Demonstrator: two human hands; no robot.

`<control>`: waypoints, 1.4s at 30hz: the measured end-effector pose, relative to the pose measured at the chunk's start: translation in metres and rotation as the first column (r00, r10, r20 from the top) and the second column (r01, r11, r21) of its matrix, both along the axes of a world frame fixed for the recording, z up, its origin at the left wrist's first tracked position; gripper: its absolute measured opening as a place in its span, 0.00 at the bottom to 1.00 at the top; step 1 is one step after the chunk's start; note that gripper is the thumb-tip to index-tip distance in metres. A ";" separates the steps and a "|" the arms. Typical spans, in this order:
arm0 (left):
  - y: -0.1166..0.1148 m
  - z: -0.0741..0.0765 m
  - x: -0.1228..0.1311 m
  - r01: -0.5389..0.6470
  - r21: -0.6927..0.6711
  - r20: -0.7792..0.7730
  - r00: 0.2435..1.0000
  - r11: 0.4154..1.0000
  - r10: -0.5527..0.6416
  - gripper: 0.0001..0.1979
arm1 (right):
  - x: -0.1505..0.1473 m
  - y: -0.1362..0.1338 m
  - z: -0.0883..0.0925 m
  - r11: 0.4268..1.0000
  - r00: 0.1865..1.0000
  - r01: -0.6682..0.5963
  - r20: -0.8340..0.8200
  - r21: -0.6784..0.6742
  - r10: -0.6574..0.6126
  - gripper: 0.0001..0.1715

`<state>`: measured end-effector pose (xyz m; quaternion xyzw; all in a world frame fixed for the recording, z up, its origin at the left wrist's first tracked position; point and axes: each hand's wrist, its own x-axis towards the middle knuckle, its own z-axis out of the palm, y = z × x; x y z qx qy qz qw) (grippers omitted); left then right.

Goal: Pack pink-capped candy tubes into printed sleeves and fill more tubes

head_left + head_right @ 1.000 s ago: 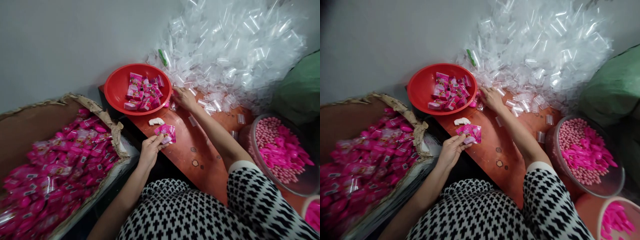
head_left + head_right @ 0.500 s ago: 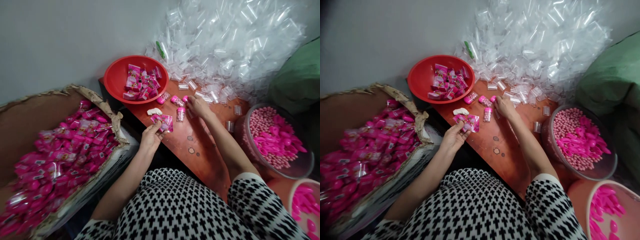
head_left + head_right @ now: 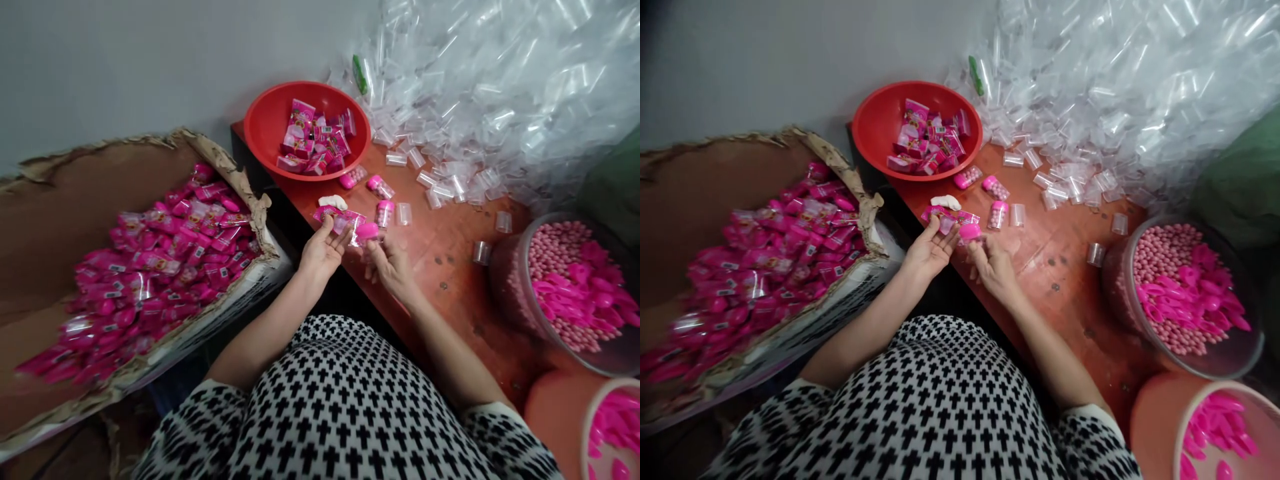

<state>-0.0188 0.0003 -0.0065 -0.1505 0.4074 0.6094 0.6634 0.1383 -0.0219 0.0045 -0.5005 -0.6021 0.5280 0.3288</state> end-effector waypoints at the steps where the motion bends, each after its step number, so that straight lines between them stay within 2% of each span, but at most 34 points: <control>1: 0.000 0.001 0.002 0.004 0.006 0.005 1.000 1.000 -0.004 0.06 | -0.007 -0.008 -0.003 1.000 1.000 0.025 -0.007 -0.001 -0.025 0.24; 6: -0.006 0.002 0.012 0.041 0.088 -0.039 0.998 0.995 -0.038 0.07 | -0.023 -0.010 -0.012 0.998 0.998 0.054 -0.023 -0.014 -0.055 0.24; 14: -0.012 0.001 0.011 0.072 0.194 -0.065 0.996 0.978 -0.060 0.12 | -0.027 -0.011 -0.018 0.987 0.985 0.140 -0.091 -0.075 -0.147 0.25; 20: -0.013 0.000 0.010 0.169 0.298 -0.222 0.970 0.939 -0.105 0.15 | -0.026 -0.008 -0.021 0.996 0.993 0.087 -0.080 -0.023 -0.088 0.25; 25: -0.013 -0.003 0.009 0.271 0.393 -0.266 0.948 0.879 -0.173 0.24 | -0.028 -0.008 -0.022 0.994 0.990 0.112 -0.083 0.008 -0.111 0.25; 31: -0.012 -0.006 0.005 0.368 0.375 -0.352 0.906 0.851 -0.236 0.25 | -0.029 -0.008 -0.021 0.993 0.989 0.117 -0.096 0.018 -0.115 0.26; 33: -0.011 -0.005 0.000 0.427 0.370 -0.390 0.878 0.825 -0.279 0.25 | -0.027 -0.007 -0.021 0.995 0.981 0.088 -0.170 -0.056 -0.096 0.28; 36: -0.009 -0.004 -0.008 0.542 0.355 -0.455 0.812 0.762 -0.366 0.24 | -0.025 -0.004 -0.021 0.978 0.950 -0.022 -0.309 -0.206 -0.043 0.31; 38: -0.009 -0.002 -0.009 0.573 0.346 -0.492 0.785 0.743 -0.377 0.23 | -0.025 -0.004 -0.022 0.969 0.937 -0.047 -0.346 -0.242 -0.041 0.32; 42: -0.013 -0.002 -0.003 0.555 0.336 -0.520 0.783 0.761 -0.342 0.22 | -0.027 -0.007 -0.026 0.990 0.968 0.115 -0.216 -0.086 -0.131 0.29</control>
